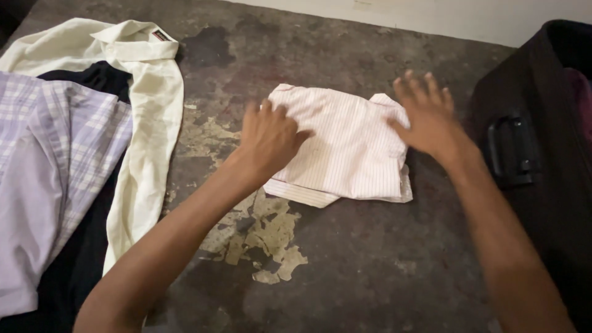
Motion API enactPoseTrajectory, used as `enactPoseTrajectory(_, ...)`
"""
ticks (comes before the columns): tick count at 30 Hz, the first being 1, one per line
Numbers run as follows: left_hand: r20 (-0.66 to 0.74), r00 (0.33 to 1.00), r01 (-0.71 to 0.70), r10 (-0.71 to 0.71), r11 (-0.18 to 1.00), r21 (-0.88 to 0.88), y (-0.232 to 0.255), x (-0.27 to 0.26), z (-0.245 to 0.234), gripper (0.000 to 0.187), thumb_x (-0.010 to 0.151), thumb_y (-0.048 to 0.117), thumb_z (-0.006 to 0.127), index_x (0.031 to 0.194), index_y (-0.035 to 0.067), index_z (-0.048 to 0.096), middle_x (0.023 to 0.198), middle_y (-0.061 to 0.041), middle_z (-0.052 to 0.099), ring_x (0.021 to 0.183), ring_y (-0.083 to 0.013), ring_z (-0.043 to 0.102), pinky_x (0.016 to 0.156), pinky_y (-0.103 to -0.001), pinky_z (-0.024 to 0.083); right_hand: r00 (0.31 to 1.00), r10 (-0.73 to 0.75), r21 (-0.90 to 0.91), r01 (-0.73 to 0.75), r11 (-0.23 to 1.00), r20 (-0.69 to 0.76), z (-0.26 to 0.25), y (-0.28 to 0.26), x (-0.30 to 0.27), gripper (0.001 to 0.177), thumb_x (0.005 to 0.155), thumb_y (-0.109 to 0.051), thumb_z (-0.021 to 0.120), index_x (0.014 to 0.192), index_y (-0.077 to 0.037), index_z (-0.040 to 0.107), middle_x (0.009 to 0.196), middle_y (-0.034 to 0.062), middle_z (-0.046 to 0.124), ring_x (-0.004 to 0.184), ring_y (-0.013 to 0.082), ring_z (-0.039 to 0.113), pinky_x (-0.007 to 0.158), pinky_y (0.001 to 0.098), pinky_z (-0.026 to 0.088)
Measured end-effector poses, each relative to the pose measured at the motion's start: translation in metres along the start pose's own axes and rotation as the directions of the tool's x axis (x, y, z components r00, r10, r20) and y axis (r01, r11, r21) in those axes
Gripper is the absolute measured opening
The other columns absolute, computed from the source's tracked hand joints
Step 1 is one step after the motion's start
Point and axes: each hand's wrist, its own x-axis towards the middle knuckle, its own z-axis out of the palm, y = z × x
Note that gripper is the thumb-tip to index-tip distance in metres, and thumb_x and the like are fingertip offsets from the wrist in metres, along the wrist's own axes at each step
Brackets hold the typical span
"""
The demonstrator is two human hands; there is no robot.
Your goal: The person folds several shirts and a pair of shorts on a table and places them into an open suitcase. Items handled include a pink striped shirt, a purple plaid shirt, black shorts, and a white shirt. The person folds each item by hand and stacks them inside the suitcase.
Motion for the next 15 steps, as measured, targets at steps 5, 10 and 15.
enactPoseTrajectory(5, -0.426, 0.901, -0.162, 0.083, 0.975, -0.151, 0.026, 0.058, 0.031, 0.050, 0.101, 0.044, 0.060, 0.139, 0.013, 0.063, 0.138, -0.014, 0.060, 0.133, -0.0375, 0.051, 0.109, -0.058, 0.036, 0.981, 0.042, 0.258, 0.007, 0.966, -0.187, 0.025, -0.051, 0.008, 0.066, 0.110, -0.042, 0.044, 0.161, -0.003, 0.034, 0.168, 0.0247, 0.028, 0.156, 0.0489, 0.023, 0.126, 0.0548, 0.024)
enactPoseTrajectory(10, -0.332, 0.943, -0.095, 0.028, 0.978, -0.187, 0.023, 0.079, 0.076, 0.070, 0.097, 0.057, 0.048, 0.156, 0.021, 0.039, 0.162, -0.016, 0.034, 0.150, -0.0371, 0.025, 0.118, -0.063, 0.011, 0.972, 0.190, 0.221, -0.157, 0.963, -0.137, 0.056, -0.123, -0.006, 0.077, 0.103, -0.056, 0.046, 0.159, -0.005, 0.033, 0.162, 0.0281, 0.028, 0.151, 0.0470, 0.018, 0.117, 0.0631, 0.008)
enactPoseTrajectory(15, -0.206, 0.977, -0.010, -0.054, 0.954, -0.298, 0.013, 0.068, 0.091, 0.077, 0.101, 0.069, 0.028, 0.163, 0.023, 0.025, 0.168, -0.015, 0.021, 0.156, -0.0354, 0.014, 0.122, -0.058, 0.001, 0.964, 0.223, 0.217, -0.189, 0.958, -0.144, 0.052, -0.121, -0.025, 0.084, 0.100, -0.065, 0.046, 0.160, -0.008, 0.033, 0.165, 0.0264, 0.028, 0.155, 0.0431, 0.017, 0.123, 0.0599, 0.005)
